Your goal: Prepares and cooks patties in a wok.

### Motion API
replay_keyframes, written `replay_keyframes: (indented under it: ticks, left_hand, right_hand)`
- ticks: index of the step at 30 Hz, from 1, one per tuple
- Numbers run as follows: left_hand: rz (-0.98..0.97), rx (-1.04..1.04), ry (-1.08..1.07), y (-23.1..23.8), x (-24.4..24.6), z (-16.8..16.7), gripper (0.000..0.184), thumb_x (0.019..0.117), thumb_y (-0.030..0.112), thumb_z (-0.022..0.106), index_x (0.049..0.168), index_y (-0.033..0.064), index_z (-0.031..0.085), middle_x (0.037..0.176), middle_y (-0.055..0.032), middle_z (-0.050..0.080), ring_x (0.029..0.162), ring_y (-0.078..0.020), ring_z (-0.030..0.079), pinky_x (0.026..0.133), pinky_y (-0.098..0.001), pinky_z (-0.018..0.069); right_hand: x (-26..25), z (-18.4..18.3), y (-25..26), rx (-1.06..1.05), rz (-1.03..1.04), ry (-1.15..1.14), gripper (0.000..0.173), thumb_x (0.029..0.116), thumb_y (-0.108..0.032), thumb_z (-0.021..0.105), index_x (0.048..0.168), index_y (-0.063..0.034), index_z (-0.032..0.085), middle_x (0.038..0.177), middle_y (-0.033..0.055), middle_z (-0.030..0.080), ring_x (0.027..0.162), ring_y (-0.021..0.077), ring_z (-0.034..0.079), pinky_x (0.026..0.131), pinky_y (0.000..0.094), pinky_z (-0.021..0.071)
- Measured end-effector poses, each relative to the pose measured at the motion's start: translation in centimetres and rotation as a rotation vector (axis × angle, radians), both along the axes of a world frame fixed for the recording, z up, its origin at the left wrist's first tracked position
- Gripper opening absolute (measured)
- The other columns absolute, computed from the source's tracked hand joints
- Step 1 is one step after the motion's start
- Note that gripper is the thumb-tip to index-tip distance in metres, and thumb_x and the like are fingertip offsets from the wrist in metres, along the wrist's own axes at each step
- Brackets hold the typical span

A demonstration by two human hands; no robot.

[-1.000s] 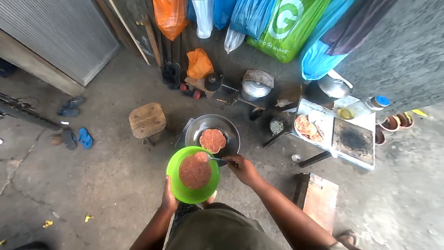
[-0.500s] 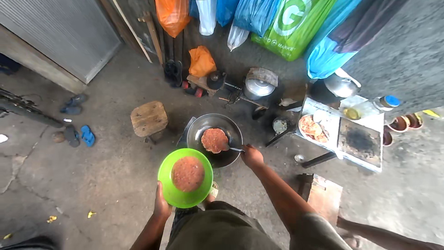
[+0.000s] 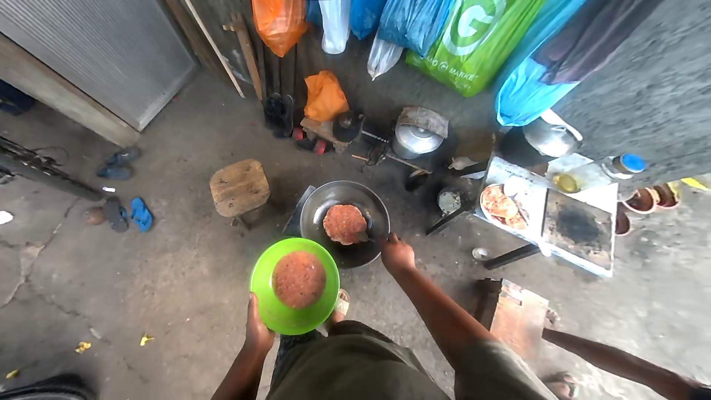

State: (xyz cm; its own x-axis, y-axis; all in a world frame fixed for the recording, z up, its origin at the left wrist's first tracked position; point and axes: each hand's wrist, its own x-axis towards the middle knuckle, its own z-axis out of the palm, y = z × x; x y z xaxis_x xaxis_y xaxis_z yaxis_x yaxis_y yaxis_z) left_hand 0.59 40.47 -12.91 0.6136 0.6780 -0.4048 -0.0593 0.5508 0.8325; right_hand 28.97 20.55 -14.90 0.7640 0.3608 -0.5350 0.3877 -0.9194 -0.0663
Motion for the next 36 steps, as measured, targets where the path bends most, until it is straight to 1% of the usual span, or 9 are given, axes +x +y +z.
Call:
replay_keyframes:
  ticks: [5,7,11,13,18,24,28,32,36]
  left_hand:
    - [-0.003,0.005,-0.01,0.2,0.1,0.0,0.065,0.1031,0.058,0.032,0.139,0.005,0.043,0.115,-0.0055,0.072,0.104,-0.0144,0.071,0.089,-0.0357,0.061]
    - [-0.001,0.004,0.0,0.2,0.2,0.0,0.064,0.1039,0.057,0.029,0.14,0.0056,0.042,0.115,-0.0054,0.072,0.104,-0.0142,0.071,0.089,-0.0356,0.0612]
    - [0.017,-0.008,0.012,0.4,0.2,0.2,0.061,0.1051,0.053,0.025,0.139,0.0057,0.042,0.114,-0.0049,0.072,0.103,-0.0132,0.071,0.088,-0.0348,0.0613]
    - [0.025,-0.012,0.001,0.4,0.2,0.2,0.062,0.1044,0.055,0.029,0.138,0.006,0.044,0.113,-0.0045,0.073,0.103,-0.0135,0.072,0.088,-0.035,0.0614]
    - [0.032,-0.007,-0.003,0.5,0.0,0.3,0.061,0.1047,0.055,0.028,0.138,0.0065,0.044,0.113,-0.0046,0.073,0.103,-0.0134,0.072,0.088,-0.0346,0.0614]
    - [0.039,-0.01,-0.012,0.4,0.0,0.4,0.059,0.1062,0.052,0.023,0.138,0.0065,0.043,0.113,-0.0038,0.072,0.103,-0.0127,0.071,0.088,-0.0343,0.0615]
    - [0.039,-0.003,-0.016,0.4,-0.1,0.3,0.061,0.1049,0.055,0.029,0.139,0.0066,0.043,0.114,-0.0042,0.072,0.104,-0.0131,0.071,0.088,-0.0346,0.0613]
    - [0.049,-0.008,-0.002,0.4,0.0,0.3,0.059,0.106,0.052,0.023,0.139,0.0067,0.043,0.114,-0.0037,0.072,0.104,-0.0128,0.071,0.088,-0.0343,0.0612]
    - [0.041,0.01,0.007,0.3,-0.2,0.3,0.059,0.1064,0.051,0.021,0.139,0.0069,0.043,0.115,-0.0037,0.072,0.104,-0.0126,0.071,0.089,-0.0344,0.061]
  right_hand:
    - [-0.3,0.3,-0.2,0.039,-0.038,-0.005,0.046,0.1012,0.002,0.047,0.139,-0.0166,0.065,0.145,0.0216,0.056,0.127,0.045,0.058,0.093,0.0602,0.0528]
    - [-0.1,0.1,-0.2,0.042,-0.052,0.007,0.048,0.1008,0.003,0.046,0.14,-0.0176,0.064,0.148,0.0203,0.055,0.129,0.0439,0.057,0.095,0.0595,0.0524]
    - [-0.6,0.0,-0.1,0.029,-0.025,0.041,0.045,0.1024,0.0,0.045,0.141,-0.0141,0.062,0.147,0.022,0.054,0.129,0.0438,0.058,0.096,0.0589,0.0527]
    - [-0.6,-0.2,-0.1,0.032,-0.043,0.041,0.045,0.1023,0.0,0.045,0.141,-0.0147,0.062,0.146,0.0216,0.055,0.128,0.0438,0.058,0.096,0.0587,0.0527]
    - [-1.1,-0.1,0.4,0.05,-0.055,0.089,0.043,0.1037,-0.003,0.045,0.142,-0.0159,0.062,0.149,0.0204,0.053,0.129,0.0424,0.058,0.098,0.0582,0.0518]
    - [-1.0,0.3,0.1,0.059,-0.087,0.017,0.043,0.1031,-0.002,0.046,0.139,-0.0166,0.064,0.145,0.0215,0.056,0.126,0.0443,0.06,0.094,0.0598,0.0529]
    - [-0.9,0.7,-0.1,0.025,-0.07,0.016,0.048,0.1008,0.002,0.045,0.139,-0.0194,0.066,0.145,0.0201,0.056,0.128,0.0433,0.058,0.092,0.0595,0.0533]
    - [-1.2,0.4,0.4,0.016,-0.036,0.066,0.043,0.1024,-0.001,0.046,0.14,-0.0133,0.063,0.147,0.0214,0.054,0.129,0.0432,0.057,0.095,0.0593,0.0525]
    - [-1.0,-0.4,0.4,0.05,-0.057,0.055,0.041,0.1034,-0.005,0.047,0.14,-0.0155,0.064,0.147,0.0199,0.055,0.128,0.0427,0.059,0.096,0.0585,0.0526]
